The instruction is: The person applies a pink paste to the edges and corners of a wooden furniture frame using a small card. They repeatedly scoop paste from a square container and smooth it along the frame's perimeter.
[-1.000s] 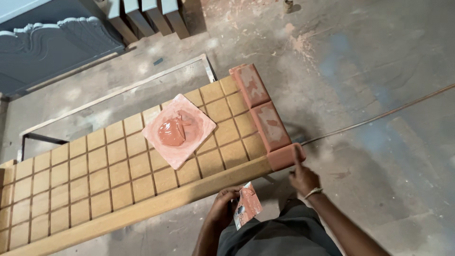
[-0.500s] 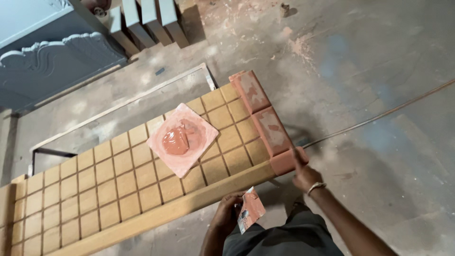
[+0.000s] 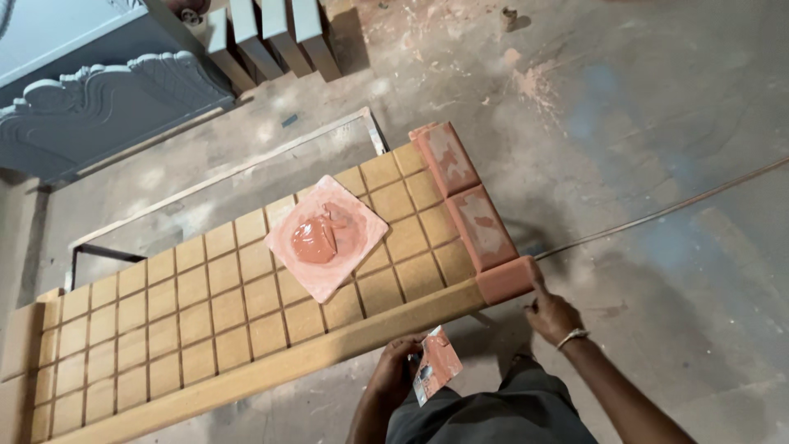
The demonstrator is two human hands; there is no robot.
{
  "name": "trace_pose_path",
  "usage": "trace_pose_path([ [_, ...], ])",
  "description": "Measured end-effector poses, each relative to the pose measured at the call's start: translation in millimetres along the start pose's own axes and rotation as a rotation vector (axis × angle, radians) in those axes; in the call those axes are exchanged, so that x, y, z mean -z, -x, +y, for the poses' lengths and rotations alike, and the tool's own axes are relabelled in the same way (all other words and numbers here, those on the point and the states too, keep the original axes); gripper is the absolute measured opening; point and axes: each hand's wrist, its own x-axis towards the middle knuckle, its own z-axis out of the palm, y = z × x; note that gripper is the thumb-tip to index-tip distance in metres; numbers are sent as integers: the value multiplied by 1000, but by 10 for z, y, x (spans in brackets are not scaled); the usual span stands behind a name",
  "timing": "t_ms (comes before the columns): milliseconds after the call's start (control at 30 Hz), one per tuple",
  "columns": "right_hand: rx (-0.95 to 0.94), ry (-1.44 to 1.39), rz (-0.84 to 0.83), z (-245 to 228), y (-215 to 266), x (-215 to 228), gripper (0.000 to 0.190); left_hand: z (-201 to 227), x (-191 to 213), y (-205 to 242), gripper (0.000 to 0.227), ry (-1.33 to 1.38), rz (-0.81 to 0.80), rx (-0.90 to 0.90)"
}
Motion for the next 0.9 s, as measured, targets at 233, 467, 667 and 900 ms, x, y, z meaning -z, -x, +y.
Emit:
trace_pose_path([
  [233,466,-358,-279,-832,361,-479,99,-132,66,-124,23,-23,109,24],
  [467,844,176,-273,-515,750,-143,90,-32,6,-264,26,33,-37,-24],
  [667,388,480,28,103,279,-661,93,211,-81,-215,25,-136,-50,-103],
  [900,26,429,100,634,101,-56,91,-113,-73,-147,27,-43,-46,20],
])
